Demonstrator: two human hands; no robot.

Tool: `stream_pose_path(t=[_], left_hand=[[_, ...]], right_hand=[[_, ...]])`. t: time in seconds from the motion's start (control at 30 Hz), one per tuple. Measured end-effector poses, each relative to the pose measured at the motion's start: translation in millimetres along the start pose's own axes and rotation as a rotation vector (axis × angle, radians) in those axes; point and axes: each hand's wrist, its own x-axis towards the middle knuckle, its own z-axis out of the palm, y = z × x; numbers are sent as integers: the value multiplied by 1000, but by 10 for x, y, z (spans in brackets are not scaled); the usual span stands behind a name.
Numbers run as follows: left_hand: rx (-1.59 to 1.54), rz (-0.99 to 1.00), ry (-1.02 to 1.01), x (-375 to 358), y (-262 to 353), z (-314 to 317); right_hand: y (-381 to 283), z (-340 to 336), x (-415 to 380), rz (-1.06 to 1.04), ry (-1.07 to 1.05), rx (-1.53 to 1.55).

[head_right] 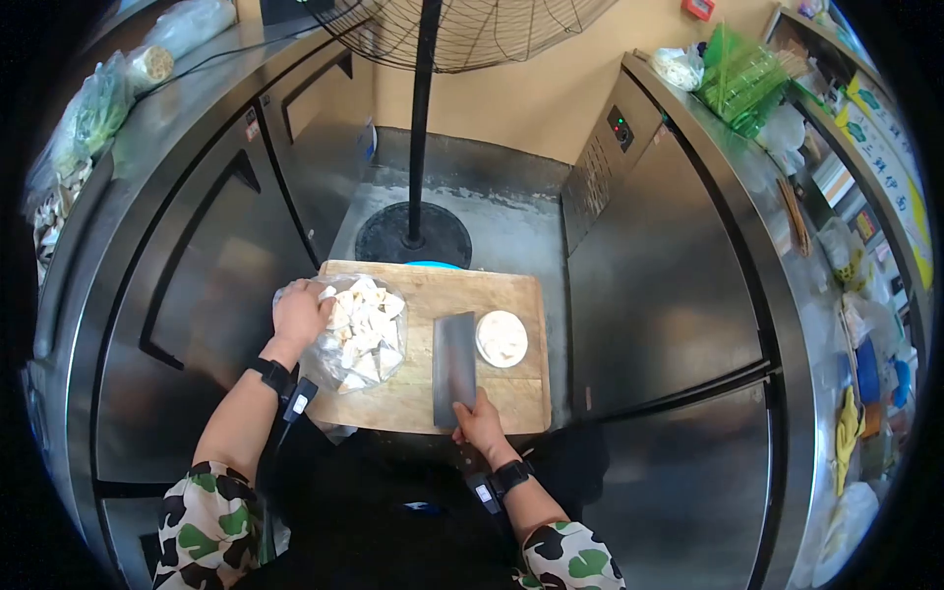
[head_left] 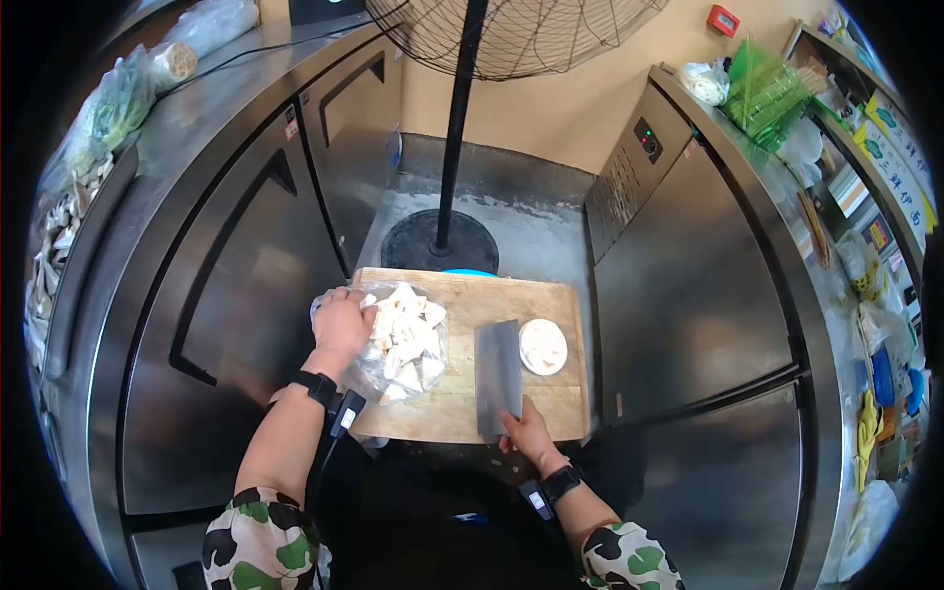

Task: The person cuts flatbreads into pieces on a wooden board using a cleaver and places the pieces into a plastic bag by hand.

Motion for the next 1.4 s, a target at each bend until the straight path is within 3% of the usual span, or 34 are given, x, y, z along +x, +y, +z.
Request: stream_pose_path(t=[0.1, 0.17, 0.2, 0.3, 0.4, 0.47, 0.57, 0.63, 0.73, 0.83, 0.93, 1.03, 1.1, 1.2, 1.4], left_hand=[[-22, 23, 139, -115, -52, -263], [-30, 61, 305, -185, -184, -203], [-121, -26, 308, -202, -254, -134], [-387, -255, 372, -193, -581, 392], [-1074, -479, 67, -210, -759, 547], [-1229, -420, 50, -286, -594, 233], [-1414, -354, 22, -358, -476, -11], [-1403, -360, 11, -403, -436, -135], [-1339, -224, 121, -443, -410, -256], [-1327, -119, 177, -472, -355, -373], [-1336, -49, 204, -460, -269, -517], [-1429, -32, 220, -481, -166, -682], [-1527, -32, 244, -442, -139, -781], [-1595, -23, 320, -345, -93, -1048], [-1716, -33, 302, -242, -93, -1283]], right_hand=[[254, -71, 229, 2, 56, -355], [-86, -39, 119, -43, 81, -831], [-263, -15, 70, -66, 92, -1068], [-512, 57, 109, -150, 30, -1215], [-801, 383, 337, -489, 107, -1071], [-909, 649, 673, -647, 30, -788], [-1062, 1098, 1086, -621, 88, -781], [-1072, 1299, 1281, -609, 183, -891], [-1034, 1349, 1471, -431, 98, -844], [-920, 1230, 1546, -467, 57, -812], [-922, 1122, 1436, -370, 77, -468], [-1382, 943, 1116, -112, -17, 373], [-1825, 781, 839, -265, -105, 535], [-2418, 652, 460, -482, -209, 515], [-2430, 601, 316, -490, -203, 305]])
